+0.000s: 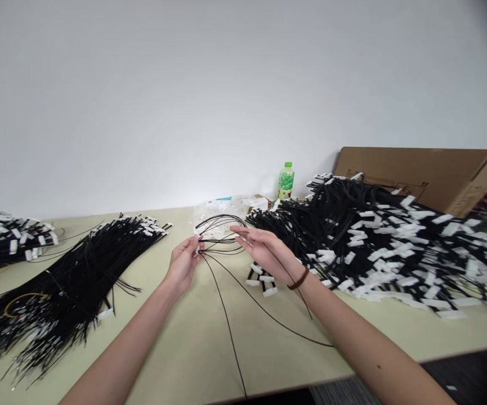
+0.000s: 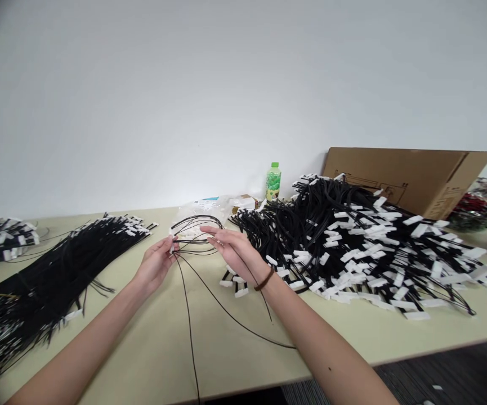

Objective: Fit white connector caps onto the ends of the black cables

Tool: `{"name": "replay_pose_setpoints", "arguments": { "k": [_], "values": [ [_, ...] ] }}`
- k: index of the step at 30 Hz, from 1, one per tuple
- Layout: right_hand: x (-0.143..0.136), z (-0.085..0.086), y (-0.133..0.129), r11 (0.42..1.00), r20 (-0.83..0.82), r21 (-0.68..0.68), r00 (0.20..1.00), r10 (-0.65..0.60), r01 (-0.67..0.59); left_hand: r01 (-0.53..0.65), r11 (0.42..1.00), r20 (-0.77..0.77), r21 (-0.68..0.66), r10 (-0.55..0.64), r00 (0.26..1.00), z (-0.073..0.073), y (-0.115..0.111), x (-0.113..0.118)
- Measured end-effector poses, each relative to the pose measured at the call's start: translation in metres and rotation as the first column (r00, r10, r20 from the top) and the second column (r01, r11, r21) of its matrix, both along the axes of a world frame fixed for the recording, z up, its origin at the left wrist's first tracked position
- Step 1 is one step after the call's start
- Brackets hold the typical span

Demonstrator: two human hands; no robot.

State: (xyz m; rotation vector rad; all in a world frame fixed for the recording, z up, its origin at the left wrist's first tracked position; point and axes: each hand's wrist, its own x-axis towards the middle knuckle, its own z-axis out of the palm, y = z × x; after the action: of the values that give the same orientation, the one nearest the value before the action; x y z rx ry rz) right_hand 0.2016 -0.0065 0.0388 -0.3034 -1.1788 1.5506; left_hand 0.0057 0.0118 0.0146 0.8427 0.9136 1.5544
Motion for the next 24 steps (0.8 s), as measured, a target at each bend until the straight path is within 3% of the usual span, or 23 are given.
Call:
{"name": "replay_pose_setpoints", "arguments": {
  "k": [3,6,9,12,15,18,21,24],
  "values": [
    [0.005,0.006,0.002,0.995,-0.212,-0.078,0.976,0.047,-0.065,0.033,0.999,-0.027,-0.016,-0.033,0.999,-0.001,-0.001,0.001],
    [0.013,0.007,0.010,0.987,-0.332,-0.162,0.942,-0.053,-0.002,0.067,0.998,-0.049,-0.016,-0.068,0.996,-0.002,-0.004,0.004],
    [0.020,0.005,0.019,0.956,-0.324,-0.185,0.904,-0.279,0.229,0.086,0.996,-0.067,-0.020,-0.087,0.994,-0.002,-0.005,0.006],
    [0.023,0.001,0.024,0.875,-0.214,-0.116,0.848,-0.484,0.470,0.107,0.994,-0.097,-0.009,-0.107,0.990,-0.002,-0.006,0.008],
    [0.023,0.000,0.023,0.765,-0.075,0.020,0.764,-0.641,0.644,0.109,0.994,-0.134,0.003,-0.108,0.985,-0.003,-0.007,0.009],
    [0.019,0.000,0.015,0.557,0.063,0.353,0.575,-0.816,0.752,0.114,0.993,-0.190,0.005,-0.111,0.976,-0.003,-0.009,0.011],
    [0.012,-0.001,0.004,0.350,0.084,0.685,0.409,-0.909,0.638,0.132,0.991,-0.202,-0.001,-0.130,0.971,-0.004,-0.010,0.012],
    [0.006,-0.002,-0.002,0.257,0.051,0.827,0.388,-0.920,0.500,0.148,0.989,-0.184,0.003,-0.145,0.972,-0.003,-0.012,0.013]
  ]
}}
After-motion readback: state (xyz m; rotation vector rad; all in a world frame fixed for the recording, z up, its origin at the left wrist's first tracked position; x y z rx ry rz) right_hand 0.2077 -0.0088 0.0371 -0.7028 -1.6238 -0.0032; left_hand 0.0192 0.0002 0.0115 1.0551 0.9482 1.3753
